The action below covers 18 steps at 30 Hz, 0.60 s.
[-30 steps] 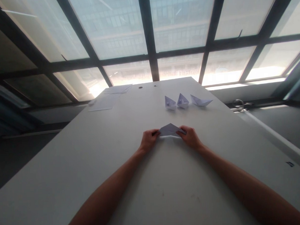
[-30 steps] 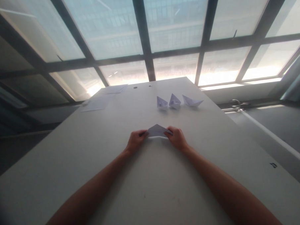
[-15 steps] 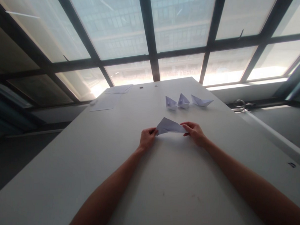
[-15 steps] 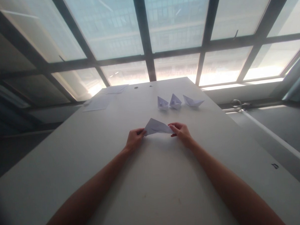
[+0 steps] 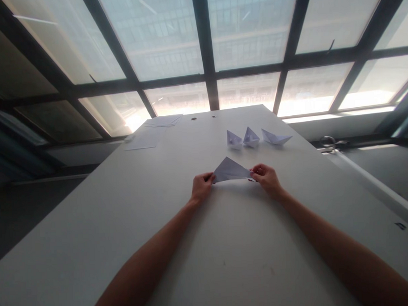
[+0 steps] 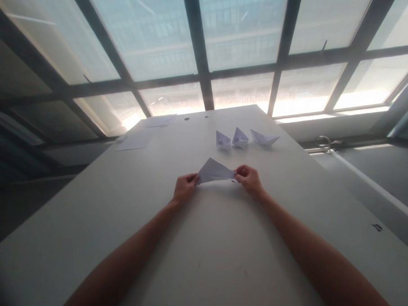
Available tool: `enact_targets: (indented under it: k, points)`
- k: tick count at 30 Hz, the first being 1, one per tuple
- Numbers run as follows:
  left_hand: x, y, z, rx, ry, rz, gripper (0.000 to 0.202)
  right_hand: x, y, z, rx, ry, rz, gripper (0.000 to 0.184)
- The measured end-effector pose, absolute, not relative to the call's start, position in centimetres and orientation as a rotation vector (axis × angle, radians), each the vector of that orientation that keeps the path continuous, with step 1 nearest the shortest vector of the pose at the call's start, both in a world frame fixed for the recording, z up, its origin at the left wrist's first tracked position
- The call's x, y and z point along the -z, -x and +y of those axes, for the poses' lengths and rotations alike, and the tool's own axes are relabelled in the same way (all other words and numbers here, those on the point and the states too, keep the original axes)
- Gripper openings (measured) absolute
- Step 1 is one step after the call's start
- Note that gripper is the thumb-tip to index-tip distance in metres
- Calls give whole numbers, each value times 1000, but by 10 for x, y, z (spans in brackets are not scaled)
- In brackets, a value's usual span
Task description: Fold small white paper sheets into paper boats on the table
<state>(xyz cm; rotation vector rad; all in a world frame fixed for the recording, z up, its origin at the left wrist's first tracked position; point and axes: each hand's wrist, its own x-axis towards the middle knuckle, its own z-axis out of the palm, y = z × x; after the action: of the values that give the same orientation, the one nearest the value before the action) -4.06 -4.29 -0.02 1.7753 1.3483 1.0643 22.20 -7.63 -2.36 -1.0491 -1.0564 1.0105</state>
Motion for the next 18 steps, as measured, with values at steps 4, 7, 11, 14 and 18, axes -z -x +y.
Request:
enact_targets:
  k: [4,7,11,14,18]
  points:
    - [1,41,-42,-1079,-1727,1376,34,18,-222,-83,-1072,1015,-1079,34]
    - [0,41,-42,-1097,-1684,1384,34,13,-222,-87,-1070,1011,-1224,39]
    - [-1,40,-42,-1111,-1626,1382,35,14,-222,-84,-939,1029,-1383,42]
    - [0,40,-43,-1110,-1665,1350,35,20,-221,-78,-867,1108,-1280,38]
    - [1,41,-43,-1105,-1733,1274,36,22,-220,-74,-925,1078,-1112,47]
